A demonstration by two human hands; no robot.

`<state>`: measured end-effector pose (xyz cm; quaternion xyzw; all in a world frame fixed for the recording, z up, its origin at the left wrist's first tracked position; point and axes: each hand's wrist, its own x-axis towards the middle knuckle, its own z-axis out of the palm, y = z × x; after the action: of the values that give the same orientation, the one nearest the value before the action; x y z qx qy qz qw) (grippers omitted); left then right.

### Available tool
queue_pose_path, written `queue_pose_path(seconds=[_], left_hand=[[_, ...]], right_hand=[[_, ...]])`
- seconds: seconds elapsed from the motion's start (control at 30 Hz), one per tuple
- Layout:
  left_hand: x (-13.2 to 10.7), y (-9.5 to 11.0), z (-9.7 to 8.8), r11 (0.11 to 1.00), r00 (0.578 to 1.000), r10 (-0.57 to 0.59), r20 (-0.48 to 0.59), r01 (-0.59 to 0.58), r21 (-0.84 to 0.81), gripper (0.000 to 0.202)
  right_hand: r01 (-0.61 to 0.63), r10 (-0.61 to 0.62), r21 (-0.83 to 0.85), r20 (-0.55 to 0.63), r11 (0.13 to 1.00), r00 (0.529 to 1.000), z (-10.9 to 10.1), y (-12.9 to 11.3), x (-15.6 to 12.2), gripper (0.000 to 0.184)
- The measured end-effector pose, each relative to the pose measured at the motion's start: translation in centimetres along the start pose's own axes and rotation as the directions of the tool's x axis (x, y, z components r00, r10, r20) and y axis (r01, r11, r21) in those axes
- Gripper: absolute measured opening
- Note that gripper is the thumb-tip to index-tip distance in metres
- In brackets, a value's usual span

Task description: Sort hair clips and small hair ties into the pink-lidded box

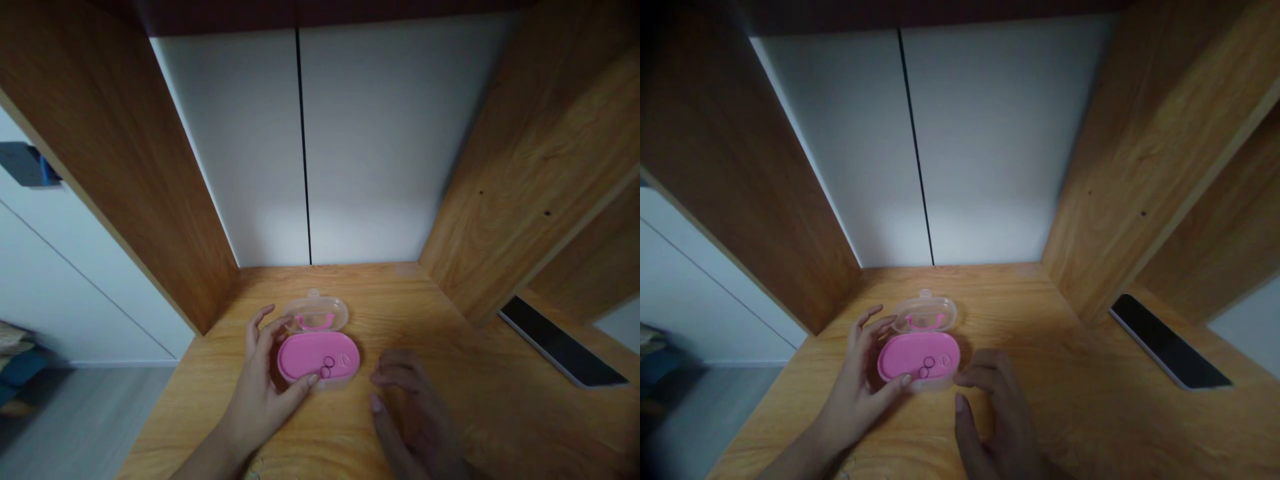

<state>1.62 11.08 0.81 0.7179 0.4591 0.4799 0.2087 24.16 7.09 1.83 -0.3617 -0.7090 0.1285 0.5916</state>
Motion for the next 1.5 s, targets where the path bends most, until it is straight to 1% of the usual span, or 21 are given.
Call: queue_pose_path(seconds=[0.1, 0.2, 0.27, 0.33, 0.43, 0.5, 0.57, 0.73, 0.83, 0.93, 1.07, 1.13, 1.2, 1.27, 1.33, 1.43, 1.5], left_hand=[[0.2, 0.2, 0.0, 0.998, 0.999, 0.034, 0.014, -0.035, 0.058, 0.064], [0.3, 0.3, 0.1, 0.997, 0.999, 0.047, 0.001, -0.047, 0.065, 0.06], [0.4, 0.3, 0.1, 0.997, 0.999, 0.044, 0.003, -0.044, 0.063, 0.066], [0.4, 0.3, 0.2, 0.994, 0.998, 0.064, 0.018, -0.065, 0.086, 0.071], [0.3, 0.3, 0.2, 0.992, 0.996, 0.079, 0.032, -0.082, 0.098, 0.072], [0.3, 0.2, 0.2, 0.994, 0.998, 0.057, 0.033, -0.06, 0.09, 0.072], [0.2, 0.2, 0.2, 0.995, 0.998, 0.045, 0.039, -0.048, 0.082, 0.071], [0.2, 0.1, 0.1, 0.995, 0.996, 0.065, 0.059, -0.069, 0.07, 0.072], [0.3, 0.2, -0.1, 0.993, 0.993, 0.089, 0.072, -0.095, 0.073, 0.076], [0.3, 0.5, -0.1, 0.984, 0.985, 0.139, 0.101, -0.149, 0.097, 0.082], [0.4, 0.7, 0.0, 0.973, 0.977, 0.177, 0.122, -0.192, 0.126, 0.079], [0.4, 0.6, 0.1, 0.97, 0.974, 0.194, 0.119, -0.208, 0.126, 0.076], [0.4, 0.6, 0.1, 0.97, 0.972, 0.198, 0.124, -0.212, 0.121, 0.075], [0.4, 0.6, 0.1, 0.97, 0.971, 0.198, 0.134, -0.213, 0.113, 0.076], [0.4, 0.6, 0.2, 0.97, 0.968, 0.204, 0.145, -0.219, 0.104, 0.077], [0.5, 0.6, 0.3, 0.97, 0.966, 0.207, 0.155, -0.223, 0.096, 0.077], [0.6, 0.7, 0.3, 0.971, 0.967, 0.201, 0.155, -0.217, 0.096, 0.077]], right_hand=[[0.034, -0.035, 0.05, 0.035, 0.998, 0.999, -0.1, 0.0, 0.1, 0.027], [0.054, -0.064, 0.115, 0.088, 0.992, 0.994, 0.0, -0.1, 0.0, 0.029], [0.07, -0.085, 0.156, 0.097, 0.985, 0.992, 0.2, -0.1, -0.2, 0.031], [0.078, -0.097, 0.185, 0.096, 0.98, 0.991, 0.3, -0.2, -0.3, 0.032], [-0.005, -0.007, 0.203, 0.057, 0.979, 0.998, 0.4, -0.2, -0.6, 0.028], [-0.072, 0.066, 0.211, 0.036, 0.975, 0.997, 0.5, -0.2, -0.7, 0.025], [-0.113, 0.111, 0.231, 0.023, 0.966, 0.994, 0.5, -0.1, -0.7, 0.023], [-0.157, 0.158, 0.269, 0.015, 0.95, 0.987, 0.6, 0.0, -0.7, 0.02], [-0.165, 0.163, 0.288, 0.029, 0.943, 0.986, 0.6, -0.3, -0.9, 0.02], [-0.133, 0.107, 0.308, 0.1, 0.942, 0.989, 0.6, -0.8, -1.2, 0.02], [-0.081, 0.015, 0.295, 0.22, 0.952, 0.975, 0.5, -1.3, -1.4, 0.016], [-0.095, 0.014, 0.27, 0.284, 0.958, 0.959, 0.6, -1.4, -1.5, 0.012], [-0.12, 0.025, 0.248, 0.356, 0.961, 0.934, 0.6, -1.4, -1.6, 0.011], [-0.121, 0.014, 0.232, 0.416, 0.965, 0.909, 0.7, -1.4, -1.6, 0.011], [-0.079, -0.023, 0.204, 0.453, 0.976, 0.891, 0.7, -1.5, -1.6, 0.012], [0.044, -0.096, 0.117, 0.483, 0.992, 0.87, 0.8, -1.6, -1.7, 0.014], [0.125, -0.134, 0.052, 0.525, 0.991, 0.841, 0.9, -1.7, -1.7, 0.015]])
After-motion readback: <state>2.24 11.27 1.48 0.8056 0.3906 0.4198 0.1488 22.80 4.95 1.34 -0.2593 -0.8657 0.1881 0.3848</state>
